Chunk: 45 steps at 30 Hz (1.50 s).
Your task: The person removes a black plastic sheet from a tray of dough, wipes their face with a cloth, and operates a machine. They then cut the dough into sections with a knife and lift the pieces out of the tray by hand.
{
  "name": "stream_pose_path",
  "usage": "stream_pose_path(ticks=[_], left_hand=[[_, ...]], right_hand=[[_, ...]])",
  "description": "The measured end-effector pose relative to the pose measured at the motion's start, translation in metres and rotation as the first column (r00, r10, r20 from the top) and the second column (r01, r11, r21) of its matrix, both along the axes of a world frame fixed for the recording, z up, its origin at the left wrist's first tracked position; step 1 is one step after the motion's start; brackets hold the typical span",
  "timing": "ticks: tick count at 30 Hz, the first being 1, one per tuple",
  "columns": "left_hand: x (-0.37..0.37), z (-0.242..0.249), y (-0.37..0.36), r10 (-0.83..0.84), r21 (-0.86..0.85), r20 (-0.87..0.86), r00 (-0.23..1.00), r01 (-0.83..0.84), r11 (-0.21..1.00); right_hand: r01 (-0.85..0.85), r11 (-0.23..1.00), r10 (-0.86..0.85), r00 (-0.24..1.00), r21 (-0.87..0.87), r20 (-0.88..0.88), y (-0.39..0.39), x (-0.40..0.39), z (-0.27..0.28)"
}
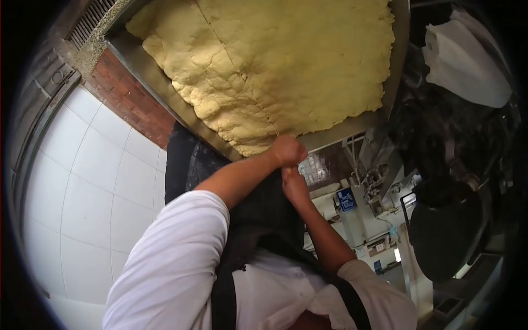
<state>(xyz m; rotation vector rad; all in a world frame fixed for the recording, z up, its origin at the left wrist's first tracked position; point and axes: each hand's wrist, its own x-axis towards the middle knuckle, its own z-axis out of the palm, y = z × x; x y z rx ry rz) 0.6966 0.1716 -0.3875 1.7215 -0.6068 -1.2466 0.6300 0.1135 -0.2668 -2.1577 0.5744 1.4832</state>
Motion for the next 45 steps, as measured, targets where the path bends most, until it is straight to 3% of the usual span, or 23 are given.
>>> stream_pose_path(ticks=[3, 6, 9, 10, 12, 14, 15, 16, 18, 20, 21, 22, 23, 24, 26, 28, 29, 34, 38, 41, 45], left_hand=[[-0.019, 0.009, -0.01, -0.082, 0.016, -0.087, 0.993, 0.084, 0.996], [-0.037, 0.008, -0.016, -0.037, -0.091, -0.148, 0.988, 0.023, 0.996], [-0.031, 0.016, -0.018, -0.124, -0.092, -0.247, 0.961, 0.105, 0.99], [-0.033, 0.027, -0.015, -0.138, -0.128, -0.317, 0.938, 0.101, 0.987], [-0.028, 0.041, -0.022, -0.157, -0.205, -0.426, 0.891, 0.074, 0.976], [-0.043, 0.056, -0.032, -0.051, -0.449, -0.312, 0.949, -0.1, 0.888], [-0.026, 0.059, -0.032, 0.021, -0.565, -0.241, 0.97, -0.157, 0.81], [-0.013, 0.067, -0.028, -0.012, -0.451, -0.259, 0.966, -0.11, 0.886], [0.094, 0.114, -0.006, -0.051, -0.194, -0.287, 0.957, -0.006, 0.981], [0.184, 0.124, 0.028, 0.082, -0.11, -0.15, 0.985, -0.099, 0.989], [0.221, 0.116, 0.041, 0.069, -0.067, -0.074, 0.995, -0.074, 0.995], [0.254, 0.104, 0.052, 0.054, -0.021, -0.003, 0.999, -0.054, 0.998], [0.281, 0.096, 0.064, 0.04, 0.024, 0.109, 0.993, -0.043, 0.999], [0.305, 0.085, 0.074, 0.02, 0.067, 0.217, 0.976, -0.035, 0.997], [0.339, 0.059, 0.092, 0.051, 0.003, 0.395, 0.917, -0.057, 0.998], [0.354, 0.04, 0.103, 0.156, -0.042, 0.354, 0.922, -0.151, 0.988], [0.358, 0.036, 0.106, 0.21, -0.062, 0.331, 0.92, -0.201, 0.978], [0.371, 0.031, 0.107, 0.074, 0.02, 0.386, 0.919, -0.089, 0.996], [0.382, 0.041, 0.109, 0.073, 0.015, 0.37, 0.926, -0.084, 0.996], [0.385, 0.039, 0.108, 0.234, -0.185, 0.415, 0.879, -0.171, 0.968], [0.395, 0.022, 0.114, 0.119, -0.015, 0.376, 0.919, -0.122, 0.992]], right_hand=[[0.223, 0.955, -0.266, 0.935, -0.196, -0.234, -0.002, 0.005, 0.014], [0.214, 0.971, -0.231, 0.956, -0.11, -0.183, -0.01, -0.005, 0.026], [0.234, 0.971, -0.238, 0.964, -0.05, -0.121, -0.015, -0.002, 0.031], [0.326, 0.939, -0.342, 0.887, -0.105, -0.31, -0.015, 0.002, 0.043], [0.448, 0.855, -0.507, 0.622, -0.26, -0.597, -0.015, 0.092, 0.076], [0.468, 0.867, -0.464, 0.631, -0.172, -0.621, -0.026, 0.116, 0.109], [0.477, 0.872, -0.436, 0.653, -0.111, -0.619, -0.034, 0.129, 0.117], [0.499, 0.865, -0.431, 0.684, -0.052, -0.588, -0.037, 0.142, 0.131], [0.522, 0.849, -0.414, 0.757, 0.087, -0.506, -0.042, 0.169, 0.144], [0.566, 0.799, -0.484, 0.806, 0.204, -0.341, -0.032, 0.198, 0.128], [0.578, 0.771, -0.521, 0.814, 0.268, -0.258, -0.024, 0.216, 0.112], [0.379, 0.804, -0.471, 0.876, 0.458, 0.102, -0.013, 0.219, 0.076], [0.206, 0.828, -0.43, 0.829, 0.521, 0.356, 0.003, 0.232, 0.045], [0.026, 0.864, -0.371, 0.707, 0.502, 0.602, 0.02, 0.245, 0.013], [0.182, 0.807, -0.498, 0.722, 0.562, 0.481, 0.047, 0.279, -0.01], [0.458, 0.672, -0.657, 0.73, 0.582, 0.185, 0.063, 0.304, -0.018], [0.473, 0.674, -0.664, 0.725, 0.568, 0.183, 0.069, 0.311, -0.025], [0.498, 0.663, -0.679, 0.715, 0.559, 0.168, 0.077, 0.317, -0.028], [0.454, 0.704, -0.663, 0.697, 0.546, 0.274, 0.08, 0.318, -0.03], [0.434, 0.723, -0.65, 0.692, 0.538, 0.315, 0.083, 0.328, -0.029], [0.552, 0.735, -0.625, 0.776, 0.394, 0.08, 0.09, 0.367, -0.007]])
